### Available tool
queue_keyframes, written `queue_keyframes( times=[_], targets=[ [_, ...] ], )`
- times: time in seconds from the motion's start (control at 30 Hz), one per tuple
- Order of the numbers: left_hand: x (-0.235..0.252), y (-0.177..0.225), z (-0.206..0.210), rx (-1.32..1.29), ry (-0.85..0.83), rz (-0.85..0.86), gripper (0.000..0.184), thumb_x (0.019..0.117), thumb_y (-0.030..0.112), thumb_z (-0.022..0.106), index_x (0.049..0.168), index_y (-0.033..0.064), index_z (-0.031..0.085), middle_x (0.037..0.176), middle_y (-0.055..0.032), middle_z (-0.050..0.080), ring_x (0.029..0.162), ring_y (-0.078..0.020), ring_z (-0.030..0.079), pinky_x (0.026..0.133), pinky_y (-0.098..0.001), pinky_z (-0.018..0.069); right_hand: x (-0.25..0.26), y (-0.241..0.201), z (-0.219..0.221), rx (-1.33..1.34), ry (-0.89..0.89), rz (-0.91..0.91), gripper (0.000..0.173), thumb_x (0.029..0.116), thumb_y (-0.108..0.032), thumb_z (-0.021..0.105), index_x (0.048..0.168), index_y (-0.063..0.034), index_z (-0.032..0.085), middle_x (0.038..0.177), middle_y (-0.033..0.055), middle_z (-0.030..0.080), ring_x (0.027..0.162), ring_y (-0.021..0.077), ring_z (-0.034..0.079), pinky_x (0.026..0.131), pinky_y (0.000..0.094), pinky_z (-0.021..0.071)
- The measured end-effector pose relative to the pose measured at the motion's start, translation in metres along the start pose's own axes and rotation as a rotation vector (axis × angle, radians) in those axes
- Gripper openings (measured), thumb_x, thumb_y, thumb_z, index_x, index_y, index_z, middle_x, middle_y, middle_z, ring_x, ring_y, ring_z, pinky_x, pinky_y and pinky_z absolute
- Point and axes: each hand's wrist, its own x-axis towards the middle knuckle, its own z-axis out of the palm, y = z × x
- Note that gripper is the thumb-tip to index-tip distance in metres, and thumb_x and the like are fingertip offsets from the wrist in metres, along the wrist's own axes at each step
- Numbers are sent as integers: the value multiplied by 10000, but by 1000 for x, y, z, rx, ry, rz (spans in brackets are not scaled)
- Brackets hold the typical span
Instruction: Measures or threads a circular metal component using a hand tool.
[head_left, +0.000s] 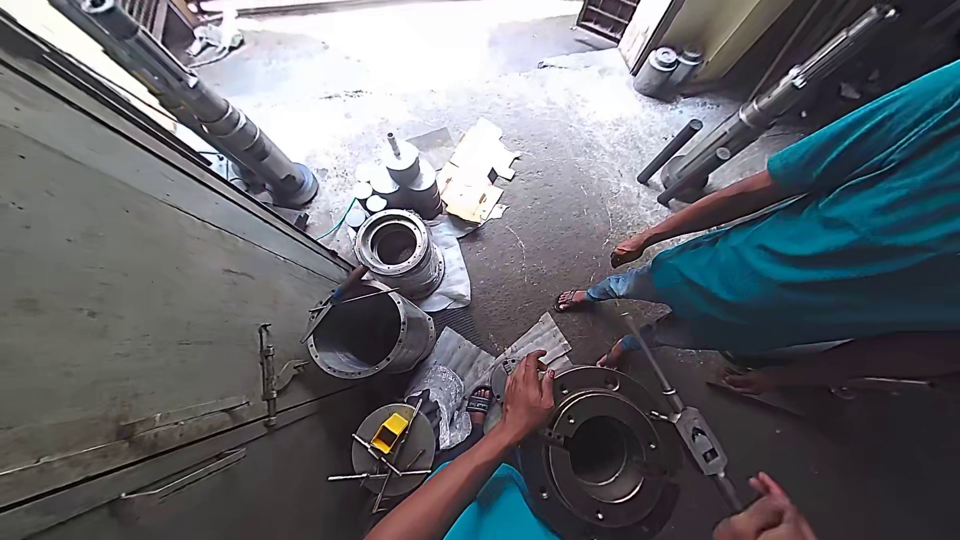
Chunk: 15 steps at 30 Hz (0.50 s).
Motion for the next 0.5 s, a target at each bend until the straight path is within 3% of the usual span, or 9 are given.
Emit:
queue_keyframes(
  times=[0.07,0.13,0.2,0.27,0.37,0.43,0.5],
  targets=[
    [0,1,1,-13,-2,0,469,1031,283,429,1418,37,524,1100,-96,697,1004,-239,677,881,-484,552,56,14,13,9,37,37,470,1108,-303,320,1221,-133,744,1282,148,705,1320,375,577,1166,645,283],
    [0,2,-3,-22,-13,-7,467,1035,280,429,1419,30,521,1111,-103,699,1006,-247,679,890,-486,554,115,15,34,171,24,10,475,1082,-367,406,1313,-64,691,1412,236,606,1404,445,474,1210,615,242],
    [0,3,-4,-31,-26,-20,461,1040,273,429,1421,29,521,1128,-112,698,1017,-247,683,903,-482,558,168,-13,34,251,-183,89,656,1006,-418,573,1518,-22,467,1587,333,337,1492,524,269,1222,663,171],
    [0,5,-4,-42,-36,-27,452,1046,271,420,1415,32,527,1144,-122,693,1034,-250,681,919,-478,554,202,-47,32,211,-317,198,841,943,-444,678,1597,-49,327,1639,348,186,1502,545,214,1188,701,213],
    [-1,4,-4,-53,-63,-27,442,1055,272,406,1395,25,542,1171,-137,687,1050,-250,679,934,-465,552,217,-58,41,304,-197,251,705,932,-340,714,1517,-49,449,1606,304,292,1502,445,287,1218,583,247],
    [-2,3,-4,-38,-73,-18,421,1062,271,400,1366,34,569,1182,-136,683,1069,-247,674,942,-460,549,208,-51,43,350,-65,303,660,874,-250,750,1451,-30,520,1556,287,377,1473,399,349,1205,501,301],
    [-3,4,-5,-17,-69,-3,405,1067,272,398,1337,42,592,1187,-136,682,1082,-245,672,947,-459,547,196,-42,51,351,-52,395,758,835,-174,747,1498,22,437,1576,316,326,1486,415,326,1207,485,321]
  ],
)
